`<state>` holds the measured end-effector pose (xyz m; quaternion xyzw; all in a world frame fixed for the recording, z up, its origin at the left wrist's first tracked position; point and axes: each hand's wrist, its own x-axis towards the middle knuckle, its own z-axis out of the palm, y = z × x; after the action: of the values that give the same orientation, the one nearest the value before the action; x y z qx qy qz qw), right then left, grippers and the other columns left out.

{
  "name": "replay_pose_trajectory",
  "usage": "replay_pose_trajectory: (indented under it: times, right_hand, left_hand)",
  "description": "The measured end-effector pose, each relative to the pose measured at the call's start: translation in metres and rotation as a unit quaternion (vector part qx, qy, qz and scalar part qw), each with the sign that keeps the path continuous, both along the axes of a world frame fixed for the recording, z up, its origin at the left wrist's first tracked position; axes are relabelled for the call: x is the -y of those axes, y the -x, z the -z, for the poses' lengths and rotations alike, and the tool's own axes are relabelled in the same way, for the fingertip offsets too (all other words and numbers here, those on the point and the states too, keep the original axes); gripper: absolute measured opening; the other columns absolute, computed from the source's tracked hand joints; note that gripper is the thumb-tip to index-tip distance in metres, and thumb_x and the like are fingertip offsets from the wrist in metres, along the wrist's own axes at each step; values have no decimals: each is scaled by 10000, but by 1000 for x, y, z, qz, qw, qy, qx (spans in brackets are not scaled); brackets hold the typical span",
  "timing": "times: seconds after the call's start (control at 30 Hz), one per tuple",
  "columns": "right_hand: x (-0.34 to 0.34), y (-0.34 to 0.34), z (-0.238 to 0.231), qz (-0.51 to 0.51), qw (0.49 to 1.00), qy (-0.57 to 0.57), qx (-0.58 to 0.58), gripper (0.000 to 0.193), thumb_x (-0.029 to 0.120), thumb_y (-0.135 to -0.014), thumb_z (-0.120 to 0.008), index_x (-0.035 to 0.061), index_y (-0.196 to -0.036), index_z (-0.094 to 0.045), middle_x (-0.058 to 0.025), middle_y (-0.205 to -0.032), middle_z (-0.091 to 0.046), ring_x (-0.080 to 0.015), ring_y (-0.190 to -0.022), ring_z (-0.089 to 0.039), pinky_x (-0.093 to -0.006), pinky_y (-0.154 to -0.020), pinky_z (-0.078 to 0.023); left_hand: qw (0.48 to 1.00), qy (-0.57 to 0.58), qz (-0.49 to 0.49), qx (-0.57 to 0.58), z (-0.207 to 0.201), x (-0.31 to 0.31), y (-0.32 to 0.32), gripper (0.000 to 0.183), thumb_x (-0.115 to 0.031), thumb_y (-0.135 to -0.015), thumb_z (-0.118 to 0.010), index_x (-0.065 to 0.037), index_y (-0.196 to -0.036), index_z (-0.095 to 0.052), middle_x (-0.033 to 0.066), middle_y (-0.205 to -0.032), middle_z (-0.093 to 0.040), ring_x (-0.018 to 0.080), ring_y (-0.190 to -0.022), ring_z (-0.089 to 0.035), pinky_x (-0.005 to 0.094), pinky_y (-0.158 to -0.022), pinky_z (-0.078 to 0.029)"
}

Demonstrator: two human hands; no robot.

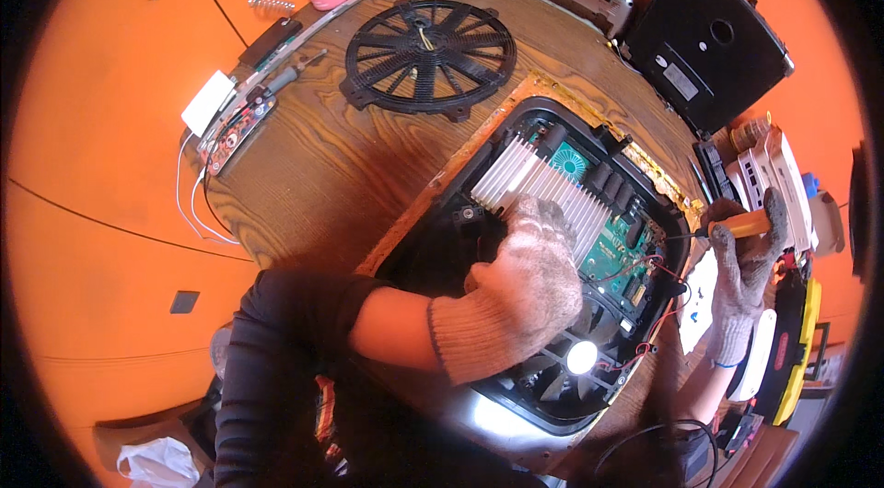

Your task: The person uses a screwdriver to fasten screws into a circuit board and then places a fan cover over the internal components. They continue to secure the cover with additional screws.

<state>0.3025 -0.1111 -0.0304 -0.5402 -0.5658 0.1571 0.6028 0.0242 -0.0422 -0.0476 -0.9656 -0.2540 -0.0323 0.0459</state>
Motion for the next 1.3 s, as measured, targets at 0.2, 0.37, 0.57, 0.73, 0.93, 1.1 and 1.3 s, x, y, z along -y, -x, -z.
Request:
replay_pose_trajectory:
  times: [0.2, 0.37, 0.57, 0.73, 0.93, 1.1, 1.3]
  right_hand:
    - [3, 5, 14, 87, 994, -58, 22, 795, -147, -774, -684, 121, -1441, -346, -114, -1251, -563, -217, -1045, -605, -336, -878, -532]
    - [-9, 26, 0, 145, 988, 14, -52, 750, -67, -831, -684, 134, -1435, -288, -156, -1171, -571, -222, -1012, -610, -344, -883, -530]
    - [8, 18, -3, 142, 965, -217, 41, 690, 25, -845, -702, 120, -1364, -258, -197, -1140, -549, -286, -910, -656, -368, -810, -566]
    - [66, -15, -9, 314, 918, -207, -126, 646, 11, -868, -678, 121, -1322, -231, -160, -915, -645, -239, -745, -683, -365, -622, -615]
    - [83, -26, 30, 411, 851, -205, -255, 643, 21, -869, -680, 204, -1341, -284, -133, -1058, -601, -214, -809, -675, -329, -571, -595]
    - [91, -48, 33, 387, 847, -276, -237, 598, -4, -870, -656, 205, -1331, -338, -104, -1085, -627, -184, -886, -666, -319, -616, -599]
    - [90, -70, 36, 524, 783, -233, -242, 592, 43, -857, -697, 182, -1334, -375, -65, -1185, -582, -134, -990, -618, -205, -647, -545]
  left_hand:
    - [988, -63, -115, -86, -2, 13, -16, 181, -221, -752, -539, -53, -765, -604, 126, -787, -606, 265, -796, -579, 403, -840, -440]
    - [952, -27, 55, 299, 15, -11, 4, 211, -253, -709, -647, -64, -724, -555, 110, -794, -584, 255, -774, -571, 368, -771, -461]
    - [998, 12, -19, -58, -25, -4, 5, 671, -534, -814, -629, 65, -1109, -569, 197, -1090, -592, 329, -1047, -580, 391, -958, -443]
    - [989, 27, -93, -112, -46, 6, -6, 731, -534, -823, -624, 88, -1198, -545, 211, -1225, -562, 334, -1201, -506, 415, -1045, -376]
    - [987, -83, -24, -135, -31, -1, 1, 796, -533, -801, -625, 81, -1290, -496, 232, -1261, -549, 378, -1219, -498, 441, -1068, -366]
    - [950, 155, -114, -244, -61, -3, -17, 828, -520, -902, -506, 156, -1358, -364, 343, -1403, -404, 437, -1336, -390, 491, -1134, -269]
    - [953, 107, -102, -264, -68, 1, -21, 830, -546, -929, -456, 161, -1354, -361, 365, -1396, -394, 473, -1322, -390, 501, -1128, -283]
